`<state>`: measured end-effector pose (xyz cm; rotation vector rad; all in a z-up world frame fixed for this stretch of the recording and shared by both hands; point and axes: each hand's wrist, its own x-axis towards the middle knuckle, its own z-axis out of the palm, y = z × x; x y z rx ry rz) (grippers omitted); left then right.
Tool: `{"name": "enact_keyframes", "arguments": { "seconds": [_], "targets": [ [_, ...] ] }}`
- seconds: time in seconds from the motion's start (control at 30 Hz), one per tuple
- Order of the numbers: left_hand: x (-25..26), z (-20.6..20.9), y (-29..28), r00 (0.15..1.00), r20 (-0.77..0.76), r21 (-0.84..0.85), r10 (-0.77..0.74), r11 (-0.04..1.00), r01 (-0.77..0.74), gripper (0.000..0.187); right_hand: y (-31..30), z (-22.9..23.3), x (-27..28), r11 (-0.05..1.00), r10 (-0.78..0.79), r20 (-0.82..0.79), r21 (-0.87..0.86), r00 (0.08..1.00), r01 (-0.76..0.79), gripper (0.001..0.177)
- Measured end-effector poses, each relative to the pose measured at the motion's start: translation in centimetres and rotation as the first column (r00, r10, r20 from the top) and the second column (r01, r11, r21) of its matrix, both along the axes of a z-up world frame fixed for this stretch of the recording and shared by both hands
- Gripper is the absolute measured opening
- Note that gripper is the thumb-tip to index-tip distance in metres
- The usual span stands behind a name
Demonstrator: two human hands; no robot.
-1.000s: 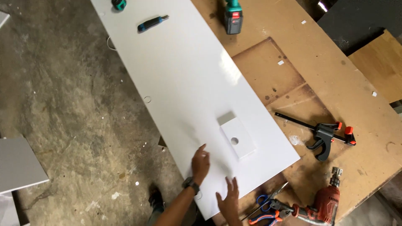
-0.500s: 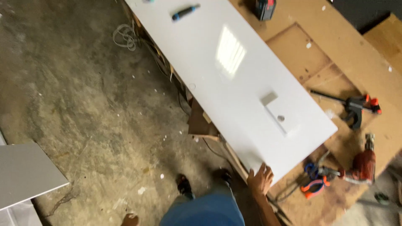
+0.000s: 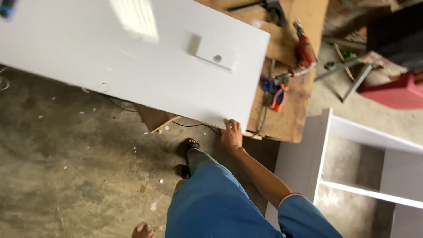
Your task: Using a power drill and hole saw to drill holes in white wooden panels, then using pliers and measuring tape to assemble and check the piece.
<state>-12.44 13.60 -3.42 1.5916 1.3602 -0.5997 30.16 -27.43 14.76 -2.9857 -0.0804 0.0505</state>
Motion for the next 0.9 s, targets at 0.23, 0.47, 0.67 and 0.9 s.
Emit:
{"name": "enact_keyframes", "arguments": {
  "seconds": [0.23, 0.47, 0.67, 0.9],
  "targets": [
    [22.5, 5.8, -1.8, 0.933, 0.287, 0.053, -0.219, 0.976, 0.213, 0.036, -6.4, 3.0, 2.7, 0.78, -0.337, -0.039, 0.549, 0.941, 0.302, 0.045],
    [38.6, 17.9, -16.2, 0.35, 0.541, 0.454, -0.765, 0.616, 0.643, 0.038, -23.1, 0.6, 14.8, 0.82, -0.557, 0.251, 0.312, 0.791, 0.479, 0.02],
    [43.8, 24.9, -27.4, 0.26, 0.461, 0.528, -0.849, 0.498, 0.688, 0.052, -24.9, 5.0, 21.8, 0.939, -0.304, 0.368, 0.273, 0.879, 0.211, 0.025],
    [43.1, 22.6, -32.8, 0.38, 0.356, 0.67, -0.854, 0.517, 0.534, 0.047, -28.3, 2.1, 16.7, 0.722, -0.6, -0.057, 0.39, 0.798, 0.571, 0.067]
  ]
}}
